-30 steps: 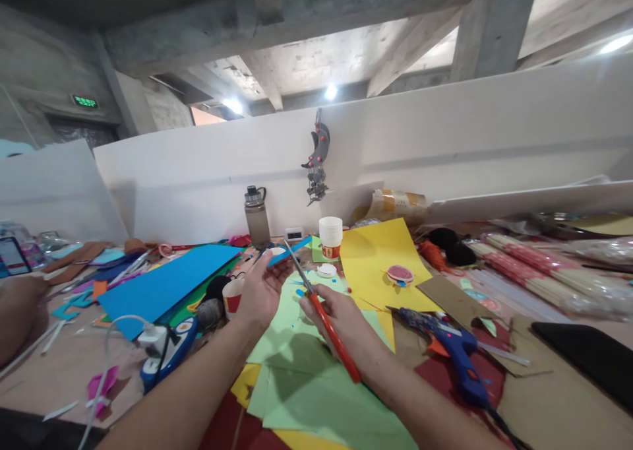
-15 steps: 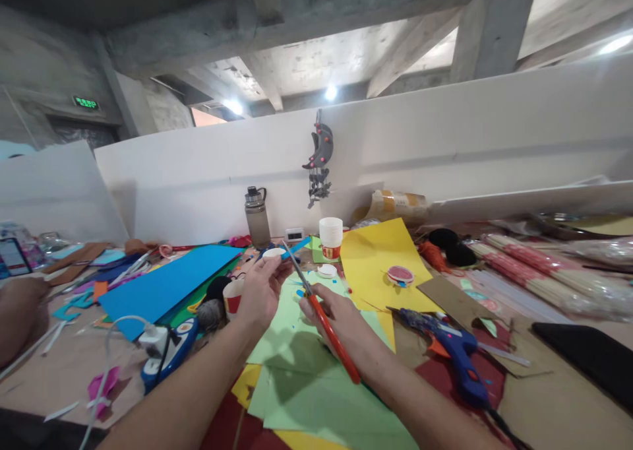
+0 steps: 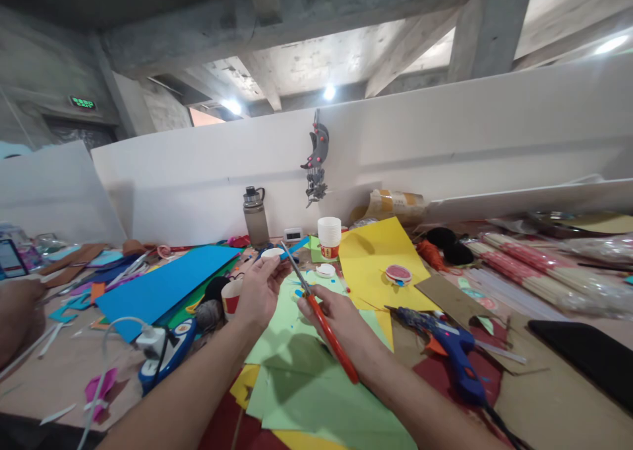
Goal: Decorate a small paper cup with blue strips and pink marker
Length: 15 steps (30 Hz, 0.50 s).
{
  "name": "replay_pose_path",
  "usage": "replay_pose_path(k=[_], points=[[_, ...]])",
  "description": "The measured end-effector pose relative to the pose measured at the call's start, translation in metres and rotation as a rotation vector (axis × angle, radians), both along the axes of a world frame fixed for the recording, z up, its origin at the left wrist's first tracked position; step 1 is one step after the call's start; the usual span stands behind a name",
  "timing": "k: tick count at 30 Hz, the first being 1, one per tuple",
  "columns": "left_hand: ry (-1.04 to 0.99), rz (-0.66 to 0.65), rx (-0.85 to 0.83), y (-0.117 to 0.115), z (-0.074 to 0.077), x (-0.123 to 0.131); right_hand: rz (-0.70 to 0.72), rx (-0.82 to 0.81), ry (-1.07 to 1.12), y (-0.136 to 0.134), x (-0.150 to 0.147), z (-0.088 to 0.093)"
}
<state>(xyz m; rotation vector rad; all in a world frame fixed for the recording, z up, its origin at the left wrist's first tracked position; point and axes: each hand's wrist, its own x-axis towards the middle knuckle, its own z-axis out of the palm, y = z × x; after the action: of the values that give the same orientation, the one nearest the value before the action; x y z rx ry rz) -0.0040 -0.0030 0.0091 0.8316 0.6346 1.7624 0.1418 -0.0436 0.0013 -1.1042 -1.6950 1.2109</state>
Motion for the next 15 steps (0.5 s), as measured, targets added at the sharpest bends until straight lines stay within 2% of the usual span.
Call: replay_pose_path(k=[7, 15], points=[[0.003, -0.006, -0.004, 0.0011, -0.0013, -0.0011, -0.026, 0.005, 0.028, -0.0046, -0.0027, 0.0051], [0.004, 0.002, -0.017, 0.0003, 0.0003, -0.0003, 0.009, -0.031, 0.046, 0.0000, -0.0021, -0.0011]])
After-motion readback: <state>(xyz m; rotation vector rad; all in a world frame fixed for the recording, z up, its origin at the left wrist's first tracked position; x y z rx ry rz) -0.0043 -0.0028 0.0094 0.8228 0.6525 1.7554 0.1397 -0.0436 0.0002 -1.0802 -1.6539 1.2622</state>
